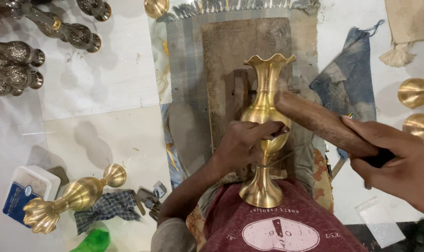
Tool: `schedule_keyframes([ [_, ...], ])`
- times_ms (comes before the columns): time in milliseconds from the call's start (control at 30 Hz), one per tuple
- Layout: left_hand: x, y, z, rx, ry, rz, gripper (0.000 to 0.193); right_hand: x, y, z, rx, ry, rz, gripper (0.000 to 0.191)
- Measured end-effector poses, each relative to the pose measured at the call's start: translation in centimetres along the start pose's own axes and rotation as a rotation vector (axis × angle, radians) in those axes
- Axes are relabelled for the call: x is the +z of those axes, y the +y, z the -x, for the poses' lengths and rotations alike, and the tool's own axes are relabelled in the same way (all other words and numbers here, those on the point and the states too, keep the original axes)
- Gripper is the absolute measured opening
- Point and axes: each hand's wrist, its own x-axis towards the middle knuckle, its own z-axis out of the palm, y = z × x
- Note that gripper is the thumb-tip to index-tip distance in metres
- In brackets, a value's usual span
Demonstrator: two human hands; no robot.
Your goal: The person sits on the floor with a brass vase held against a wooden board on their lap. They hold a small punch against the vase's body and strike it with a wooden mallet, working around the surface to shape and decorate the brass vase.
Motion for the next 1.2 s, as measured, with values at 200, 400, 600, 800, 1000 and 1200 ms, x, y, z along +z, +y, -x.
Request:
schedule_keyframes([
  [200, -1.2, -0.8, -0.8, 0.113, -0.075, 0.014, 0.052, 1.2, 1.6, 2.1, 0.030, 0.184, 0.005, 0.084],
  [400, -0.3, -2.0, 0.0, 0.095, -0.049, -0.022, 0.056, 2.6, 1.9, 0.1, -0.474, 0.285, 0.239, 0.076],
  [600, 0.4, -1.9, 1.3, 0.012, -0.018, -0.078, 0.048, 2.2, -0.8, -0.5, -0.241, 0.179, 0.210, 0.078],
  [800, 1.1, -1.8, 2.4, -0.005, 0.148, -0.094, 0.045, 0.7, -5.3, -1.7, -0.093, -0.035, 0.239, 0.091],
  [1000, 2.9, -1.6, 3.1, -0.109, 0.366, 0.019, 0.035, 0.0, -8.4, -3.7, -0.182, -0.206, 0.452, 0.090],
  [1200, 4.9, -1.7, 4.3, -0.139, 0.558, 0.013, 0.022, 0.4, -11.6, -5.1, -0.166, -0.229, 0.587, 0.090],
])
